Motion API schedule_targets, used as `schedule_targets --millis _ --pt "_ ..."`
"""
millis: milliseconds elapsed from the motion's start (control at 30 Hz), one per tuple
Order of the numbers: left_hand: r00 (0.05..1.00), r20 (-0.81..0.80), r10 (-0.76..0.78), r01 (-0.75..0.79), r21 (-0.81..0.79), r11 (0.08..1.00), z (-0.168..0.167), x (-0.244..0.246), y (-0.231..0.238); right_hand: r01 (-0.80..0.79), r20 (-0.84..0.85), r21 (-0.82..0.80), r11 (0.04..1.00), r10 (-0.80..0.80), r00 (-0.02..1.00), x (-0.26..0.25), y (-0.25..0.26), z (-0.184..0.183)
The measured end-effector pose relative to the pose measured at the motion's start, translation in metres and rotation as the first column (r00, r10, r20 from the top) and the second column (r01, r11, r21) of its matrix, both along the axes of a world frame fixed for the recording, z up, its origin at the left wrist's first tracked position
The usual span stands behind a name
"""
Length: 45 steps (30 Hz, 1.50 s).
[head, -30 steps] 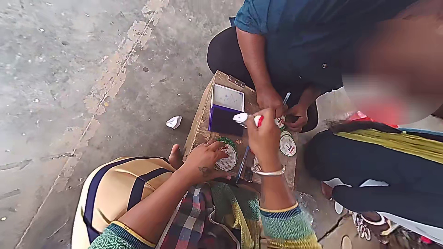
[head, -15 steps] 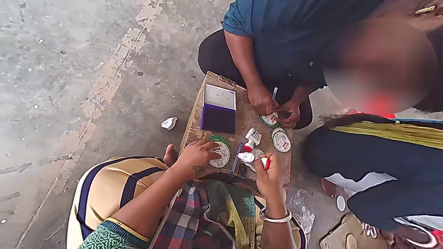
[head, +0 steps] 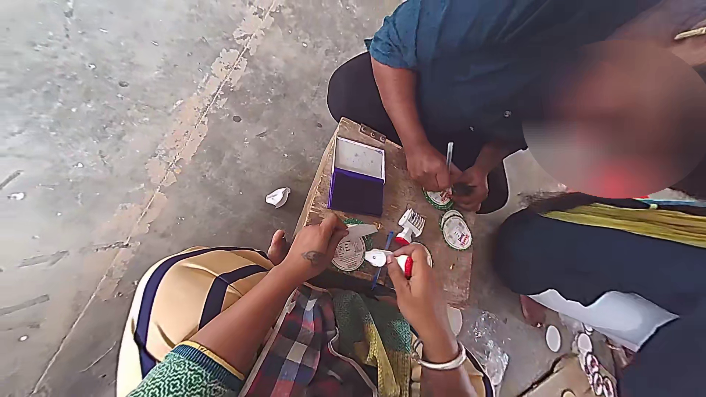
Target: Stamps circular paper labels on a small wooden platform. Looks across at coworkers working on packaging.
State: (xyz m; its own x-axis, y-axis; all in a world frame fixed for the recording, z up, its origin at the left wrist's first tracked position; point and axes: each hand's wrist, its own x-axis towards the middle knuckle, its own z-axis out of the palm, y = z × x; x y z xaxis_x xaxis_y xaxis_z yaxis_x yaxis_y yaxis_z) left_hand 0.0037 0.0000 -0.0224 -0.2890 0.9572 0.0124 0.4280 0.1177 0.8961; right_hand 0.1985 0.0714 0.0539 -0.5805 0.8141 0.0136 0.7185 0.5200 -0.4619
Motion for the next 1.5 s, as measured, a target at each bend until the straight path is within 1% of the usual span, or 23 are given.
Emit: schedule_targets --millis 100,167,267,333,367,433,467,533,600,667,767,867,900,967,1000,1067,1100,1167,1233,1367,1500 --pt "0.998 0.028 0.061 -0.063 0.063 0.996 -0.006 0.001 0.002 -0.123 0.051 0.045 0.991 0.120 0.991 -0.019 -0.004 -0.004" --pt "0.996 0.052 0.068 -0.071 0.056 0.996 -0.006 0.001 0.003 -0.167 0.087 0.081 0.983 0.160 0.983 -0.031 -0.007 -0.004" --pt "0.999 0.037 0.035 -0.038 0.077 0.996 -0.004 -0.002 0.005 -0.187 0.175 0.082 0.979 0.171 0.970 -0.052 -0.016 -0.012" --pt "1.000 0.021 -0.021 0.019 0.088 0.996 -0.004 -0.003 0.004 -0.199 0.213 0.178 0.964 0.160 0.964 -0.060 -0.024 -0.020" --pt "0.998 0.021 -0.061 0.060 0.062 0.996 -0.001 -0.006 0.003 -0.198 0.238 0.169 0.965 0.155 0.959 -0.062 -0.024 -0.018" --pt "0.990 0.035 -0.140 0.139 0.014 0.990 0.002 -0.008 0.001 -0.180 0.243 0.103 0.978 0.151 0.958 -0.057 -0.020 -0.007" --pt "0.984 0.044 -0.174 0.174 0.005 0.985 0.004 -0.012 -0.001 -0.150 0.200 0.084 0.985 0.131 0.971 -0.054 -0.017 0.000" --pt "0.971 0.053 -0.234 0.233 0.030 0.972 0.002 -0.017 -0.001 -0.065 0.061 0.144 0.987 0.057 0.997 -0.046 -0.003 0.015" --pt "0.947 0.051 -0.317 0.314 0.068 0.947 -0.005 -0.018 -0.005 0.017 0.011 0.152 0.988 -0.019 1.000 -0.043 0.014 0.028" --pt "0.920 0.025 -0.390 0.388 0.054 0.920 -0.005 -0.022 -0.005 0.054 0.043 0.118 0.992 -0.059 0.997 -0.060 0.036 0.029" --pt "0.892 -0.037 -0.450 0.451 0.028 0.892 -0.004 -0.027 -0.002 0.059 0.176 0.101 0.993 -0.076 0.981 -0.098 0.062 0.013" --pt "0.893 -0.063 -0.446 0.450 0.068 0.890 -0.009 -0.026 -0.003 0.024 0.289 0.093 0.995 -0.050 0.956 -0.118 0.067 -0.008" --pt "0.895 -0.067 -0.441 0.446 0.077 0.892 -0.008 -0.027 -0.001 0.019 0.308 0.075 0.997 -0.041 0.950 -0.120 0.067 -0.007" --pt "0.890 -0.067 -0.450 0.454 0.056 0.889 -0.003 -0.028 0.000 0.023 0.313 0.014 1.000 -0.026 0.950 -0.116 0.069 0.000" --pt "0.886 -0.076 -0.457 0.461 0.045 0.886 -0.001 -0.028 0.001 0.028 0.267 0.002 1.000 -0.027 0.963 -0.110 0.070 0.003" --pt "0.883 -0.117 -0.454 0.463 0.065 0.884 -0.003 -0.028 0.000 0.066 0.079 0.043 0.997 -0.069 0.994 -0.093 0.069 0.006" --pt "0.885 -0.145 -0.443 0.458 0.089 0.885 -0.006 -0.026 -0.001 0.105 -0.004 0.061 0.993 -0.105 0.995 -0.084 0.067 0.010" --pt "0.870 -0.179 -0.459 0.477 0.074 0.876 -0.009 -0.023 -0.004 0.170 -0.093 0.077 0.982 -0.162 0.982 -0.063 0.055 0.018" --pt "0.863 -0.168 -0.476 0.488 0.038 0.872 -0.007 -0.023 -0.005 0.170 -0.125 0.056 0.984 -0.162 0.979 -0.042 0.043 0.019" --pt "0.873 -0.159 -0.462 0.477 0.071 0.876 -0.006 -0.022 -0.005 0.166 -0.090 -0.016 0.986 -0.167 0.982 -0.014 0.022 0.018" --pt "0.896 -0.131 -0.424 0.438 0.102 0.893 -0.011 -0.020 -0.007 0.162 -0.116 -0.093 0.982 -0.172 0.978 0.005 0.009 0.009"
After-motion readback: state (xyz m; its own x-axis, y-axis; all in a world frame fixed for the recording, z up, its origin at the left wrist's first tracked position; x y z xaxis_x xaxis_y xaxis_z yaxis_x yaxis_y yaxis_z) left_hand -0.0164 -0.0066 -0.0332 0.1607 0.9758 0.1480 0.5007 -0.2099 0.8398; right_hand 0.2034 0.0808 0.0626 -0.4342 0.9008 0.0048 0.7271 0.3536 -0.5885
